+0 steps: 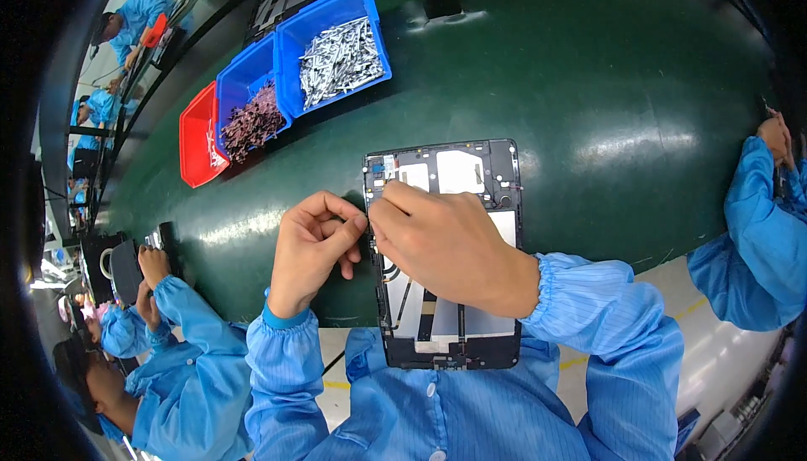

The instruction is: The person attaches adhesive strips and components from bins onto electronic tablet assemblies, pressing them down onto the tablet frames by hand.

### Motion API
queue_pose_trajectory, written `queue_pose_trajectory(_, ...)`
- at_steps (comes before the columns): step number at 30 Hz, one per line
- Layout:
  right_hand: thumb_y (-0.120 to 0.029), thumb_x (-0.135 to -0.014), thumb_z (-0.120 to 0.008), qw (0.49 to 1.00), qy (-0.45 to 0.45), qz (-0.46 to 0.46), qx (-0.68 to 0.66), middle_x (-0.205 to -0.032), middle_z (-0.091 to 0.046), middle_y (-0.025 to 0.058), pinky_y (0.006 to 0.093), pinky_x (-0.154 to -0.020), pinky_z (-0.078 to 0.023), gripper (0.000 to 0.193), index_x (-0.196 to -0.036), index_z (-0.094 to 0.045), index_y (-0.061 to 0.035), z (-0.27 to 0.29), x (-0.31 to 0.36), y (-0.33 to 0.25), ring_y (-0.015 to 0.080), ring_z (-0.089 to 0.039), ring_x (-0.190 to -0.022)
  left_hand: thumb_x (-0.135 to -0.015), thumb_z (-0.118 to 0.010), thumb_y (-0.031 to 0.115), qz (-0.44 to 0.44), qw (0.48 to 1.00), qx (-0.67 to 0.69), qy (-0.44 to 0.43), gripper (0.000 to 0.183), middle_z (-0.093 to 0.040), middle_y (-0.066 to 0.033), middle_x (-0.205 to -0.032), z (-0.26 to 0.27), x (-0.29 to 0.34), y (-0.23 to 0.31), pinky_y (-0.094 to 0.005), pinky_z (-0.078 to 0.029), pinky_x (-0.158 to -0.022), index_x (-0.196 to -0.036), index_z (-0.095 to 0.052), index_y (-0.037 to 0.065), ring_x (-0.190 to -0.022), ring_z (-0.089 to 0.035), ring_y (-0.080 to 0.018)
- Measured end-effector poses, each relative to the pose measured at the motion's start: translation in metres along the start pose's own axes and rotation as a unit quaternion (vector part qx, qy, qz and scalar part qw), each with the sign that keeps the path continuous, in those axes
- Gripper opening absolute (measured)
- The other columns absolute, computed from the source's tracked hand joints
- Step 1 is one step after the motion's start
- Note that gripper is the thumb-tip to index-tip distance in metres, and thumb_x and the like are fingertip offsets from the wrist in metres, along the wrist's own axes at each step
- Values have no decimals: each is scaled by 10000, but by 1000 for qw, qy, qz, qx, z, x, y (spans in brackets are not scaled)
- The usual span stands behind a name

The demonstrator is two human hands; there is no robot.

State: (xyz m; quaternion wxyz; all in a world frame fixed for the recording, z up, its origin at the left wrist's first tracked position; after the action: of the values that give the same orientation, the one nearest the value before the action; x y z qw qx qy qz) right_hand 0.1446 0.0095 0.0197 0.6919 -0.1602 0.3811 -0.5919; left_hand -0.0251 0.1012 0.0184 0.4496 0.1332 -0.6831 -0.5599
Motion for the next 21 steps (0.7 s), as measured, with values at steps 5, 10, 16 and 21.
queue_pose_trajectory(5, -57, -804, -707, 1000, 5, 3, 1, -763, -538, 64, 340, -510, -491, 91, -858, -637, -35, 0, 0, 0, 230, -599, -580, -854, -643, -42, 8, 1000, -2, 0, 68, -657, -62, -804, -1, -1, 2, -208, -486, -438, -906, -602, -26, -611, -631, -88)
queue_pose_trajectory(10, -51, -804, -706, 1000, 13, 16, -1, -769, -541, 67, 342, -513, -492, 92, -867, -641, -32, -1, 1, 0, 231, -598, -579, -836, -639, -54, -2, 1000, 18, 8, 84, -660, -66, -807, -2, 0, 1, -214, -501, -449, -897, -589, -24, -627, -650, -102)
queue_pose_trajectory(16, -39, -792, -694, 999, 35, -27, -26, -775, -574, 80, 339, -524, -499, 82, -838, -627, -24, 1, 6, 1, 230, -604, -585, -843, -650, -37, -7, 1000, 16, 1, 102, -653, -74, -862, -2, -1, 0, -218, -511, -461, -921, -586, -24, -625, -654, -104)
queue_pose_trajectory(21, -72, -780, -654, 997, 24, -66, -20, -729, -568, 114, 397, -517, -512, 78, -771, -592, -25, 6, 2, 0, 312, -609, -576, -864, -655, -12, -9, 1000, 5, -10, 105, -638, -60, -832, -2, -2, 3, -220, -489, -433, -926, -571, -10, -576, -635, -108)
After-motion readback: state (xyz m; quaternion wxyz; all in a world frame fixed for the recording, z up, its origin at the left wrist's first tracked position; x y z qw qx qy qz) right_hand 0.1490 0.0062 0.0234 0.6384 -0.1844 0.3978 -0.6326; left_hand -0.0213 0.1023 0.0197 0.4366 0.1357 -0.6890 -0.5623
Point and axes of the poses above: each hand's wrist, its own x-axis away from the middle knuckle, its own z-axis out of the back of the hand, y = z × x, the point moved 1 cm from there along -x, towards the middle knuckle
